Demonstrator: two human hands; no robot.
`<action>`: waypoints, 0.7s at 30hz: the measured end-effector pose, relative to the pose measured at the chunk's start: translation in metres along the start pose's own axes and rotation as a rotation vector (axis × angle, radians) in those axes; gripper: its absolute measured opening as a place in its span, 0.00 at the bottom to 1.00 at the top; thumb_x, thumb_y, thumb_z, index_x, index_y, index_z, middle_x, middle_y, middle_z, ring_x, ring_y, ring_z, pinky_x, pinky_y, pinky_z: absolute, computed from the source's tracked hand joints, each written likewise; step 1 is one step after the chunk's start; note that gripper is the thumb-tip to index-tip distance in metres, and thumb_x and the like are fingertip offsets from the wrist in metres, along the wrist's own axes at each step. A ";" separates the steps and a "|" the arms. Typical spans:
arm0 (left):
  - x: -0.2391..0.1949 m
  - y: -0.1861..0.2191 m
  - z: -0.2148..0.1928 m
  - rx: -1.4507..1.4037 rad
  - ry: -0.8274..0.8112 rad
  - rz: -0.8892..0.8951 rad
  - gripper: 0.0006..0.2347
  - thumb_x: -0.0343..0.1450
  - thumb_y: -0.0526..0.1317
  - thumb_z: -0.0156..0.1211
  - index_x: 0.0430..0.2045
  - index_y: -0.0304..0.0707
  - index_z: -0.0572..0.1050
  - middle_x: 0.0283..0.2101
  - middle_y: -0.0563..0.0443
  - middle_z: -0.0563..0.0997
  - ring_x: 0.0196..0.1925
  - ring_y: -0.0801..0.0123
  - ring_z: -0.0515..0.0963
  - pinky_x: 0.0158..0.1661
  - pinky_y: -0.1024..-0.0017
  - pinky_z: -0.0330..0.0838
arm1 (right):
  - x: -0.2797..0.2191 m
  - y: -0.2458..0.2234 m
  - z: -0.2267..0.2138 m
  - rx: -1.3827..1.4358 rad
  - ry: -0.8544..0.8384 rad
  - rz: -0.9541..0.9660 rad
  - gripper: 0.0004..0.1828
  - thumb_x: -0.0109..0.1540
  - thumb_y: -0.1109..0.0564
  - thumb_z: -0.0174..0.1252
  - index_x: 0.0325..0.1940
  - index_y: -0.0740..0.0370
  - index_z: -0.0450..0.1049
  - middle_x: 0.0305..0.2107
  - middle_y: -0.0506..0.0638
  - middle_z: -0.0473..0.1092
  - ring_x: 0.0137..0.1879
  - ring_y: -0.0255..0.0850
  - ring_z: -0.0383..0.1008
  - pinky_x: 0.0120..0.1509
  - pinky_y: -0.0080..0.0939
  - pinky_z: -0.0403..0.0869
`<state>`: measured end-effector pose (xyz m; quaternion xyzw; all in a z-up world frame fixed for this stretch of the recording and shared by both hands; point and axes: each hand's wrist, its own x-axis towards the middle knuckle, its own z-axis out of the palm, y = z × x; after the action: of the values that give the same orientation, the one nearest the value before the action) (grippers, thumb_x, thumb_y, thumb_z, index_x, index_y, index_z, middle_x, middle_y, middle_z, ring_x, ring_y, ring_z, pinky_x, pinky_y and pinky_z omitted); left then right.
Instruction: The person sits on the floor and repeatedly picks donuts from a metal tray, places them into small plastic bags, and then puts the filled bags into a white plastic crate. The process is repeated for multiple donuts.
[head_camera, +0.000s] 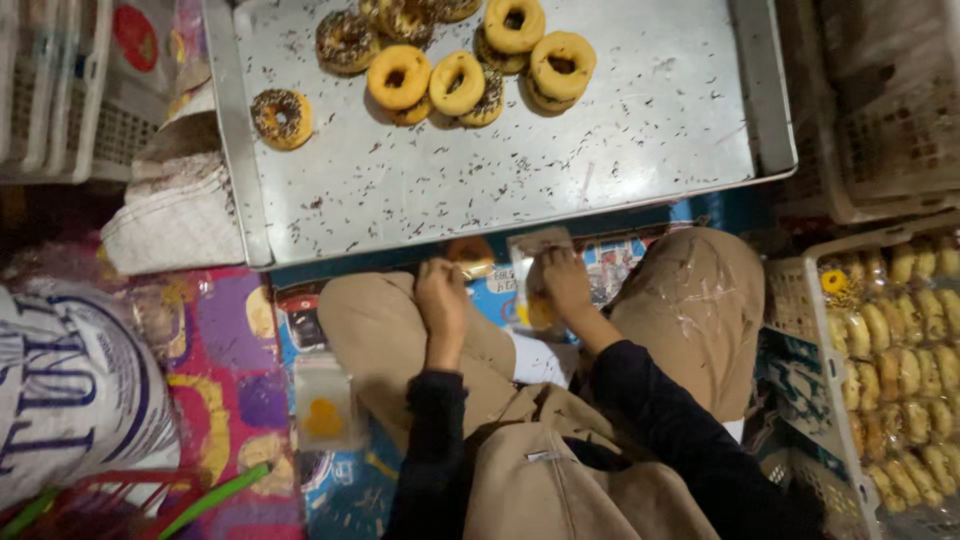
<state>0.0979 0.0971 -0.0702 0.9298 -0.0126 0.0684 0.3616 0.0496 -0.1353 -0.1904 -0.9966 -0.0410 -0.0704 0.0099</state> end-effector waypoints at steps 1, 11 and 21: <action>0.006 -0.006 0.023 0.253 -0.080 0.018 0.06 0.64 0.34 0.68 0.25 0.30 0.77 0.34 0.35 0.79 0.39 0.43 0.80 0.40 0.55 0.74 | 0.005 0.002 0.000 -0.070 -0.028 -0.033 0.12 0.52 0.53 0.63 0.38 0.57 0.78 0.38 0.53 0.75 0.49 0.48 0.78 0.52 0.53 0.70; -0.068 0.097 0.035 -0.669 -0.601 -0.232 0.15 0.76 0.38 0.50 0.55 0.48 0.79 0.60 0.45 0.83 0.54 0.65 0.85 0.56 0.61 0.78 | -0.033 -0.014 -0.174 0.115 -0.132 -0.082 0.11 0.53 0.57 0.57 0.38 0.58 0.80 0.41 0.50 0.78 0.60 0.48 0.74 0.69 0.69 0.59; -0.022 0.099 -0.042 -1.769 -0.062 -0.729 0.17 0.77 0.51 0.55 0.50 0.35 0.74 0.55 0.40 0.79 0.53 0.55 0.76 0.50 0.58 0.68 | 0.036 -0.012 -0.297 0.870 -0.448 -0.379 0.38 0.56 0.38 0.64 0.66 0.59 0.72 0.55 0.65 0.72 0.64 0.58 0.67 0.71 0.61 0.57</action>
<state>0.0640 0.0514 0.0238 0.2680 0.2209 -0.1074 0.9316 0.0424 -0.1276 0.1093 -0.8661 -0.2471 0.1674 0.4009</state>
